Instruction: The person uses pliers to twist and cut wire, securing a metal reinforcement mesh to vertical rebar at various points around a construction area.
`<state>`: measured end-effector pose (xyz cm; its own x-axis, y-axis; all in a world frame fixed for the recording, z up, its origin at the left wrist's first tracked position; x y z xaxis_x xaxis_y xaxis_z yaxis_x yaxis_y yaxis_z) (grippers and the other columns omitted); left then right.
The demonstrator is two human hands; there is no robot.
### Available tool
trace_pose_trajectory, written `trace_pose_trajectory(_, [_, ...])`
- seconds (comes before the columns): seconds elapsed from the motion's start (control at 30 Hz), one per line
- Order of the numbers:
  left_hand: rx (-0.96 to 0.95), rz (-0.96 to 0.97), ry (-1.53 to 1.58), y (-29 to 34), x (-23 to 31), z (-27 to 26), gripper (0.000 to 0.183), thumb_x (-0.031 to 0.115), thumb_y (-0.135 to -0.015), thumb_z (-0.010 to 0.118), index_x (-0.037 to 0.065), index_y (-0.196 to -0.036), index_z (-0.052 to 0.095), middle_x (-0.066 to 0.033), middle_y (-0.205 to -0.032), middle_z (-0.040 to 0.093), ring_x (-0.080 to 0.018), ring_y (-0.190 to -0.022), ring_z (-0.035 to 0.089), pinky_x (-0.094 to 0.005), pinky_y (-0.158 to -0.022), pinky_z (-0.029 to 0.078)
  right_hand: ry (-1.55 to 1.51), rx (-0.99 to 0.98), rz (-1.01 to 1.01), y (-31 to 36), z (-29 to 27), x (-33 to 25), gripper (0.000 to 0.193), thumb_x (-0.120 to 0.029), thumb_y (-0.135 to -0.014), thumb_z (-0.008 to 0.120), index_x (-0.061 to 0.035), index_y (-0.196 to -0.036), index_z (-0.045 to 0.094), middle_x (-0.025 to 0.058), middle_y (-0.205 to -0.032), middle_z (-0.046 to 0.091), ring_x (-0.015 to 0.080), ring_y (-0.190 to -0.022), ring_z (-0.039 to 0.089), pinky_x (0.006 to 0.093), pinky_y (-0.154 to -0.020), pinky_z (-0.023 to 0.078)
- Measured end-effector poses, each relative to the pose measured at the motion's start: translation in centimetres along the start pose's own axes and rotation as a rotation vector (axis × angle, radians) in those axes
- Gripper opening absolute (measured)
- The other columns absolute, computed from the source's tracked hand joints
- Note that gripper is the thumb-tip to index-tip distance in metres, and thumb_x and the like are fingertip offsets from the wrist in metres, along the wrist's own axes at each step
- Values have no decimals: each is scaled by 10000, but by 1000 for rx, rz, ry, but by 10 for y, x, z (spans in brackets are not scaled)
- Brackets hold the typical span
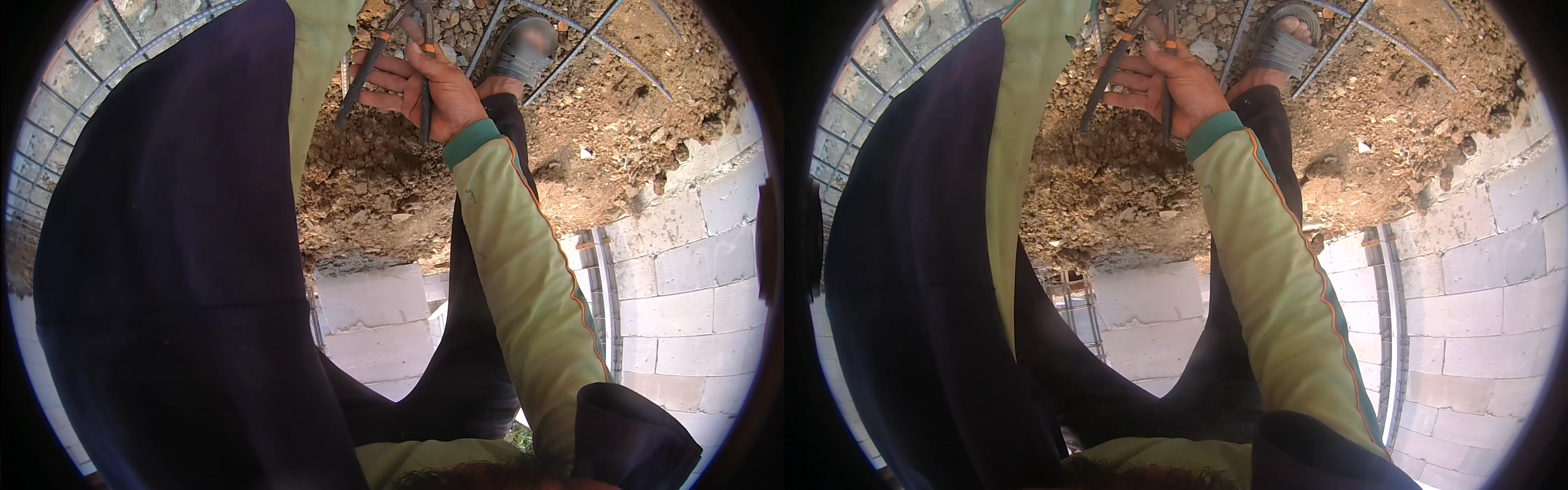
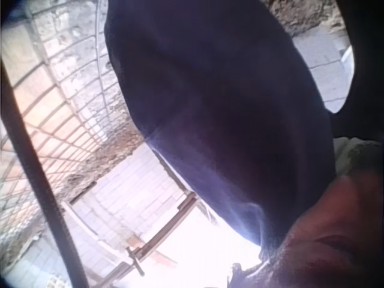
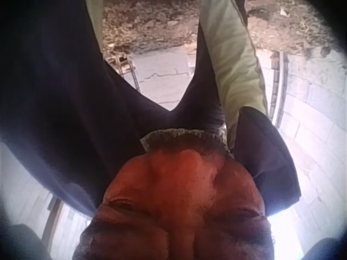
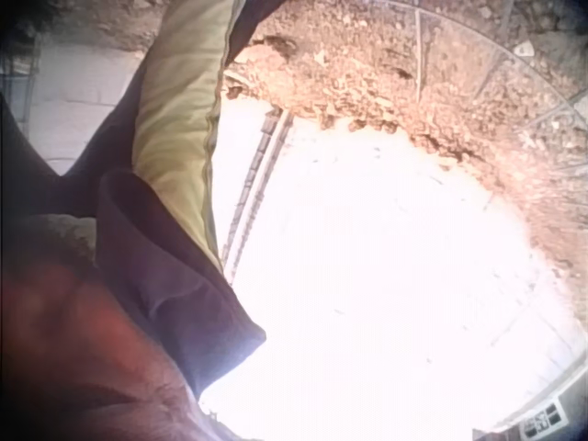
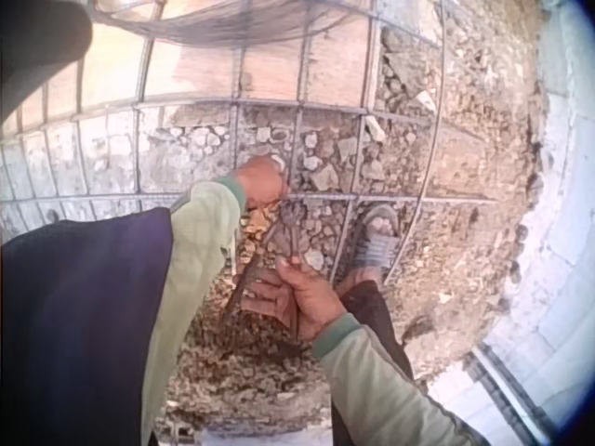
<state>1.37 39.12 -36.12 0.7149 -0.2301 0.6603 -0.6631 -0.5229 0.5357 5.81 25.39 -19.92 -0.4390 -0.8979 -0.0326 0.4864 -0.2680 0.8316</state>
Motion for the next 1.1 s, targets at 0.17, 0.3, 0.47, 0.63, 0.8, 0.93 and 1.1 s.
trace_pose_trajectory(0.17, [110, -236, 373, 8, 0, -20, 396, 339, -863, 677, 7, -1076, 710, -258, -1126, 669, -426, -1071, 632, -473, -924, 505, 105, 118, -28, 4, -15, -6, 686, -242, -1050, 508, -217, -1583, 77, 297, -1355, 519, 417, -1246, 566, 549, -930, 601])
trace_pose_trajectory(0.3, [93, -239, 403, 16, -3, -26, 452, 348, -818, 710, -20, -1081, 689, -275, -1148, 659, -429, -1093, 624, -465, -922, 506, 274, 321, -13, 5, -22, 3, 680, -263, -1054, 503, -203, -1578, 74, 266, -1387, 503, 422, -1249, 553, 540, -918, 611])
trace_pose_trajectory(0.47, [76, -279, 460, 19, -2, -26, 467, 351, -802, 722, -17, -1087, 688, -275, -1149, 659, -422, -1094, 627, -464, -923, 506, 424, 426, -57, 5, -30, 4, 621, -282, -1039, 534, -169, -1548, 198, 199, -1450, 466, 436, -1285, 513, 502, -869, 647])
trace_pose_trajectory(0.63, [101, -243, 367, 15, -2, -24, 422, 339, -830, 685, 2, -1083, 700, -264, -1140, 658, -423, -1083, 625, -473, -925, 504, 554, 467, -83, 4, -30, 0, 594, -261, -1030, 546, -157, -1533, 249, 160, -1465, 462, 401, -1243, 544, 459, -838, 655])
trace_pose_trajectory(0.8, [13, -16, 76, 1, 13, -15, 299, 288, -868, 639, 74, -1048, 745, -243, -1124, 662, -410, -1064, 635, -470, -918, 508, 601, 573, -160, -1, -42, 6, 459, -306, -1029, 568, -160, -1416, 369, 129, -1089, 633, 290, -1031, 637, 449, -761, 631])
trace_pose_trajectory(0.93, [27, -1, 122, -7, 21, -14, 261, 275, -861, 645, 111, -1023, 766, -232, -1116, 666, -403, -1044, 643, -467, -909, 511, 605, 662, -102, 8, -35, -9, 341, -301, -998, 634, -86, -1235, 519, 39, -870, 632, 198, -755, 647, 381, -605, 566])
trace_pose_trajectory(1.1, [103, 53, 131, -8, 19, -6, 264, 269, -878, 622, 68, -986, 756, -238, -1050, 680, -414, -1036, 640, -477, -905, 507, 228, 406, 131, 20, -23, -22, 297, -205, -931, 705, -54, -1151, 575, 31, -805, 613, 157, -672, 628, 330, -543, 533])
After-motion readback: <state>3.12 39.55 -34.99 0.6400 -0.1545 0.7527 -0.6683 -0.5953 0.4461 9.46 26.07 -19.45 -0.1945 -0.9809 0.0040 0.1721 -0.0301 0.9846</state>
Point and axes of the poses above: each hand's wrist, its own y-axis away from the middle knuckle, its own z-axis out of the palm, x = y × z, the point moved 9 cm from there along -y, towards the middle knuckle
